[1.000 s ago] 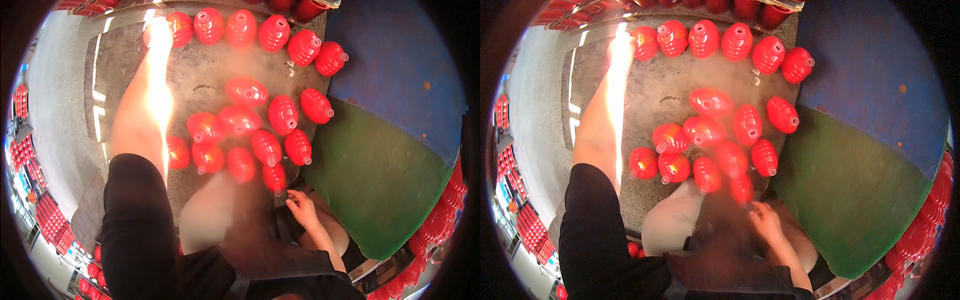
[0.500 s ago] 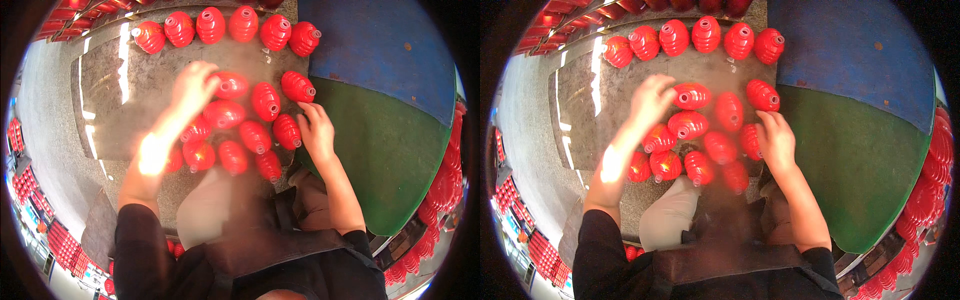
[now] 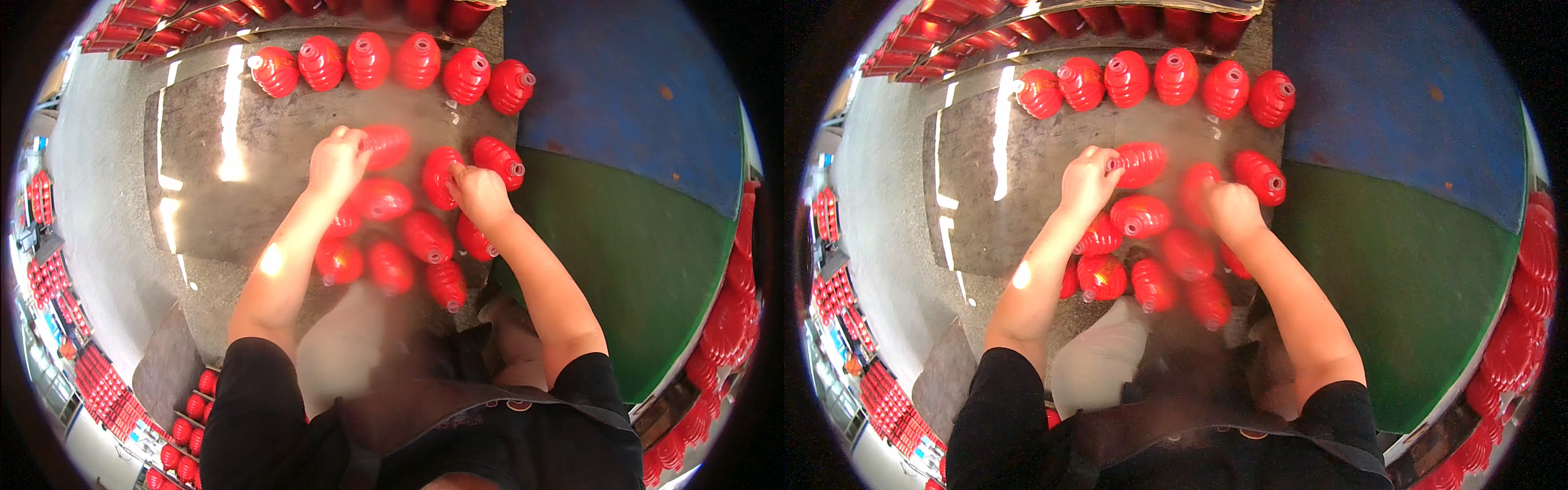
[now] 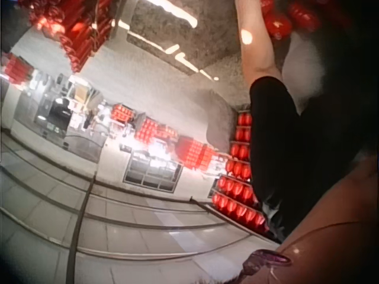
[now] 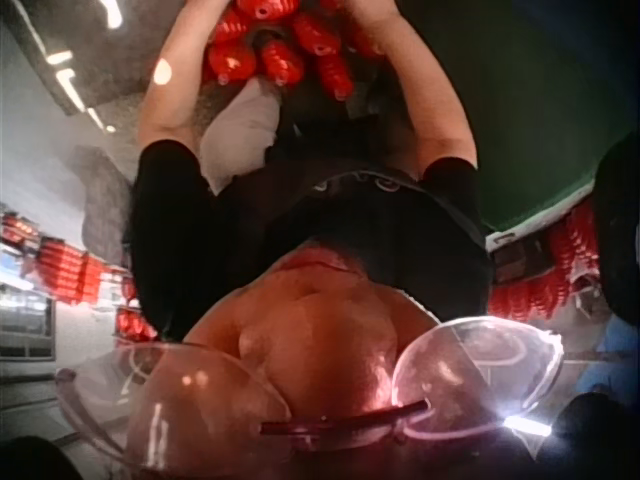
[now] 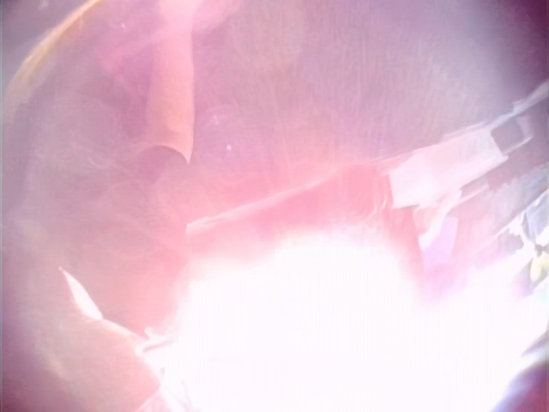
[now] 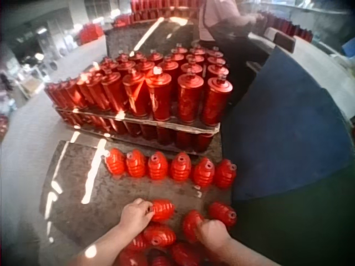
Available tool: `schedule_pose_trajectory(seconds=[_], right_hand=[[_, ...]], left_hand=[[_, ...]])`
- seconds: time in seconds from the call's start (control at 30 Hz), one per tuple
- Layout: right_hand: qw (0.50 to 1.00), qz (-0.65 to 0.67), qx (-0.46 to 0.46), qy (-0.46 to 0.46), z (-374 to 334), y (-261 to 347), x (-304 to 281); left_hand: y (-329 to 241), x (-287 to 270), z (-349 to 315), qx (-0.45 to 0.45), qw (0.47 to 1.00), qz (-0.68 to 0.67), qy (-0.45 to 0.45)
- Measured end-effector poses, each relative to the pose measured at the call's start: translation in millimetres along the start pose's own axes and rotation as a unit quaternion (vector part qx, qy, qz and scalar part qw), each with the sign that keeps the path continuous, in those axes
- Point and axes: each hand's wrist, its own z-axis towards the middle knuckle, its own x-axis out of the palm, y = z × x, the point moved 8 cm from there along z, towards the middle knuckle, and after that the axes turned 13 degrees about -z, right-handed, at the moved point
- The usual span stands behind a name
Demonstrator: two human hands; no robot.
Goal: The person picks up red ribbed plastic containers from a pile, places them on a workbench, and applies a yellow label to each one. The labeled containers are then set aside on the bench.
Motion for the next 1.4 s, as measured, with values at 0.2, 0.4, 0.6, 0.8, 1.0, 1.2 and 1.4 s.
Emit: schedule_pose_trajectory(seconds=[0.2,0.4,0.6,0.8,1.0,1.2,1.4], right_hand=[[0.998,0.027,-0.016,-0.048,42.6,14.9,-19.9],[1.000,0.012,0.010,-0.013,76.0,27.6,-14.7],[0.999,0.024,-0.001,-0.023,76.1,30.4,-9.5],[0.999,0.021,0.003,-0.035,73.5,32.6,-11.8],[1.000,0.018,0.011,-0.014,73.1,33.0,-10.8],[0.999,0.030,0.014,-0.024,72.1,33.7,-12.6],[0.999,0.023,0.015,-0.021,70.7,34.1,-12.1]], left_hand=[[58.0,-54.4,-3.1,-0.150,0.975,0.012,-0.161],[129.1,-114.3,-6.9,-0.280,0.936,0.099,-0.189],[194.5,-167.9,-7.0,-0.321,0.927,0.073,-0.183],[244.5,-200.3,9.8,-0.356,0.888,0.063,-0.285],[290.6,-209.2,43.9,-0.316,0.868,-0.039,-0.382],[297.4,-211.2,76.6,-0.344,0.873,-0.014,-0.346],[302.4,-208.4,102.1,-0.351,0.889,0.015,-0.294]])
